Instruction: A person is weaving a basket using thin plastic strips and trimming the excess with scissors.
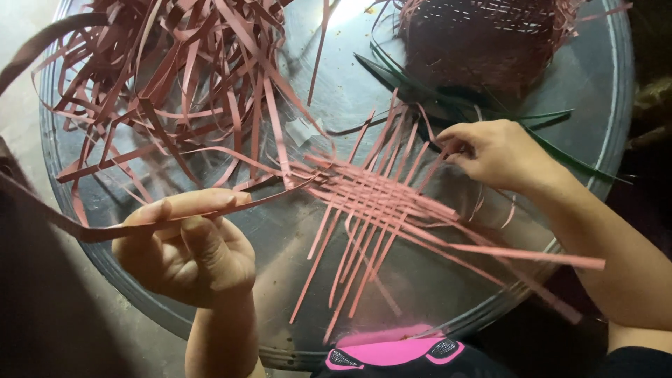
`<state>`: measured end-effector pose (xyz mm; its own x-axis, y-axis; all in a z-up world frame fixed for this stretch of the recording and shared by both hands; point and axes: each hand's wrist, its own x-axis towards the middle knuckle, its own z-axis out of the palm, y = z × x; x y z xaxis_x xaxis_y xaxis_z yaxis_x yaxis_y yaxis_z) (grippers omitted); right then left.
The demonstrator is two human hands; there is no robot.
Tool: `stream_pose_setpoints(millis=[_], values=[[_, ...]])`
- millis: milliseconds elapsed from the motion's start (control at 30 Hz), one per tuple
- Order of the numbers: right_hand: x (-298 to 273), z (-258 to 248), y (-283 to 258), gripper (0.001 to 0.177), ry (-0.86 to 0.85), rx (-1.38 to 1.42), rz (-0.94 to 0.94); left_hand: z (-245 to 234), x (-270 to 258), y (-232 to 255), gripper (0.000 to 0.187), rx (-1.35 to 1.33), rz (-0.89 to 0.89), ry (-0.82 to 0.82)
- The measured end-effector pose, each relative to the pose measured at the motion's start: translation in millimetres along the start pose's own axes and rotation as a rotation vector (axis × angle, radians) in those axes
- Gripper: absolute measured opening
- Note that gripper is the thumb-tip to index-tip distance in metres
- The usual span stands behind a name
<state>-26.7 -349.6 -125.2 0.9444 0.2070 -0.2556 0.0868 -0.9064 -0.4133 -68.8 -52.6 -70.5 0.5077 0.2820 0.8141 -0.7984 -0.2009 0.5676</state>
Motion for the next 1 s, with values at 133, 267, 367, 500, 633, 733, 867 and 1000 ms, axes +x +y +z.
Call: stream_pose_setpoints(millis=[133,267,367,500,633,733,867,1000], values=[[-1,8,7,0.033,0.019,-0.055,-0.02,-1,-1,0,0.017,-0.002,0.01,0.008],[-4,12,0,0.023,0.134,-0.085,-0.136,-2,-4,-1,0.018,-0.031,-0.004,0.02],[-9,11,-13,0.02,0.018,0.202,-0.196,-1,-3,-1,0.018,-0.027,0.007,0.01],[-4,-10,-18,0.023,-0.287,0.352,-0.09,-2,-1,-1,0.017,-0.013,0.015,0.026],[13,2,16,0.023,0.113,-0.03,-0.026,-2,-1,-1,0.019,-0.01,0.031,0.007],[19,13,27,0.031,0.109,-0.334,0.013,-3,-1,-3,0.019,-0.046,0.028,0.014],[24,17,24,0.037,0.068,-0.397,0.024,-2,-2,-2,0.02,-0.037,0.036,0.009],[24,16,15,0.035,0.105,-0.336,-0.013,-3,-1,-1,0.02,-0.034,0.029,0.008]])
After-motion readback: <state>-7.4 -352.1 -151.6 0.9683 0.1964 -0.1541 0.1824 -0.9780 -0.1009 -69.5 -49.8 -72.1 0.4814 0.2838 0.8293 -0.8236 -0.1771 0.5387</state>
